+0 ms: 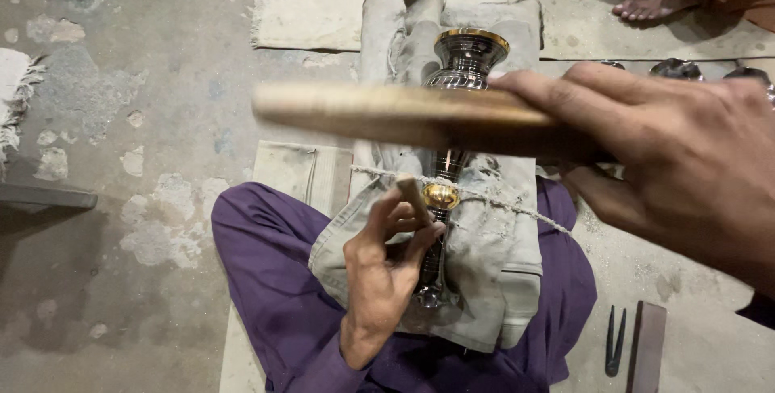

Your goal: The person sits cross-legged on the floor holding a small punch against a dark metal vase resting on a cloth pad on their lap, and repeatedly strikes the punch with a wooden mallet to emboss decorative bands into the vase body, repositioning the punch around the gold collar as they work.

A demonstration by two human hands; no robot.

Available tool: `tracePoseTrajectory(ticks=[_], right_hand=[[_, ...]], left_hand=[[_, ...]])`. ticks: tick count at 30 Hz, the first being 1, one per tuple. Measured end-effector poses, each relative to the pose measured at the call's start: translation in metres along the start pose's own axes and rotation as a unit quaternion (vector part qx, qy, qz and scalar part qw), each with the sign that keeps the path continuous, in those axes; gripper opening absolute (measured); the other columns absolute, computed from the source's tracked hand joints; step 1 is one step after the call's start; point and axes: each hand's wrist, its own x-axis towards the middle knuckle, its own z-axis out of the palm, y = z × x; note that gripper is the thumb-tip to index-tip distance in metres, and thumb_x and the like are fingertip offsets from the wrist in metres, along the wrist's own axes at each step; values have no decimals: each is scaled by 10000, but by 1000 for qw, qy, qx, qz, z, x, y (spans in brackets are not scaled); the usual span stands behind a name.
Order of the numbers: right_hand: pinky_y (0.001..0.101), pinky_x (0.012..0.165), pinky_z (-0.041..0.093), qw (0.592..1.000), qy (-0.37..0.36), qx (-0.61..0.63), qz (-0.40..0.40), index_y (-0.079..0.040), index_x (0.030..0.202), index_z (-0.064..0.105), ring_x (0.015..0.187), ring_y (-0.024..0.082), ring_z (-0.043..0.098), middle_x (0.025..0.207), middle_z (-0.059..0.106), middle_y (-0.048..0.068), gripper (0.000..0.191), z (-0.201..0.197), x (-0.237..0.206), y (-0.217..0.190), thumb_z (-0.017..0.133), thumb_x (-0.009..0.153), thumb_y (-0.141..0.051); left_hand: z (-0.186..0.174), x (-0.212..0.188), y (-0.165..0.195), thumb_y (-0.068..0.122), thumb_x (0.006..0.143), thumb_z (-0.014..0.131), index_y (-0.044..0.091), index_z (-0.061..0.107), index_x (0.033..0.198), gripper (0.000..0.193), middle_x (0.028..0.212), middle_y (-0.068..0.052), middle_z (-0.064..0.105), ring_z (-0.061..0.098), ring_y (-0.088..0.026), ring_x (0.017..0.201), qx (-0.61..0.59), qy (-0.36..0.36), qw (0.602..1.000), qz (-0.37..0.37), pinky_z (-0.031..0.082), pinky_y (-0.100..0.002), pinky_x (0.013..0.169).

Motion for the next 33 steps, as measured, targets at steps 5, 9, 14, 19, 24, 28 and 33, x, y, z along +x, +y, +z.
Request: tracePoseTrajectory(ticks=[5, 9, 14, 19, 24, 28, 33], right_hand=[[306, 710, 641, 1000, -12, -10, -3, -212, 1448, 586, 685, 99, 706, 918, 750, -27, 624, 10, -12, 7, 730, 844, -274], [336, 725, 648, 984, 12, 170, 59, -139, 1469, 603, 781, 153, 747, 1003, 750, 74, 585, 15, -25, 13, 688, 891, -122], [394, 746, 637, 995, 9, 89, 54, -149, 1430, 576, 764, 198, 751, 974, 769, 94, 587, 26, -29, 19, 736, 866, -163], [351, 773, 651, 988, -25, 112, 102, -177, 1486, 559, 808, 185, 764, 1060, 763, 85, 652, 32, -37, 16, 709, 856, -99], [342, 793, 661, 954, -56, 205, 213, -185, 1540, 507, 843, 200, 770, 1103, 741, 104, 760, 37, -53, 11, 740, 825, -77], [348, 804, 647, 958, -36, 185, 218, -181, 1524, 528, 855, 211, 757, 1129, 742, 119, 786, 52, -69, 6, 763, 785, -53], [343, 768, 633, 893, 39, 322, 312, -165, 1468, 583, 862, 221, 772, 1065, 761, 115, 791, 89, -104, -7, 769, 715, -13]], left_hand=[[-6, 10, 5, 53, 906, 772, 28, 604, 1328, 455, 1039, -123, 790, 820, -221, 943, 16, -48, 999, 5, 686, -325, 740], [-6, 12, 8, 88, 883, 772, 36, 608, 1317, 467, 991, -112, 789, 820, -212, 919, 4, -56, 997, -54, 699, -318, 707], [-10, 16, 6, 42, 883, 777, 25, 610, 1334, 481, 1027, -130, 808, 821, -222, 939, 32, -71, 997, 20, 678, -341, 766], [-15, 23, 6, -30, 919, 684, 39, 594, 1406, 500, 1099, -145, 805, 826, -226, 956, -2, -143, 990, 19, 681, -339, 804], [-17, 35, 15, -19, 918, 664, 58, 573, 1439, 534, 1183, -170, 769, 791, -254, 1052, 31, -203, 976, 77, 643, -349, 899], [-20, 45, 24, 49, 892, 718, 90, 601, 1411, 534, 1034, -148, 795, 788, -261, 859, 88, -269, 959, 26, 602, -387, 782], [-17, 62, 31, 109, 899, 738, 80, 601, 1380, 501, 1182, -163, 755, 777, -275, 897, 97, -297, 937, 154, 595, -405, 819]])
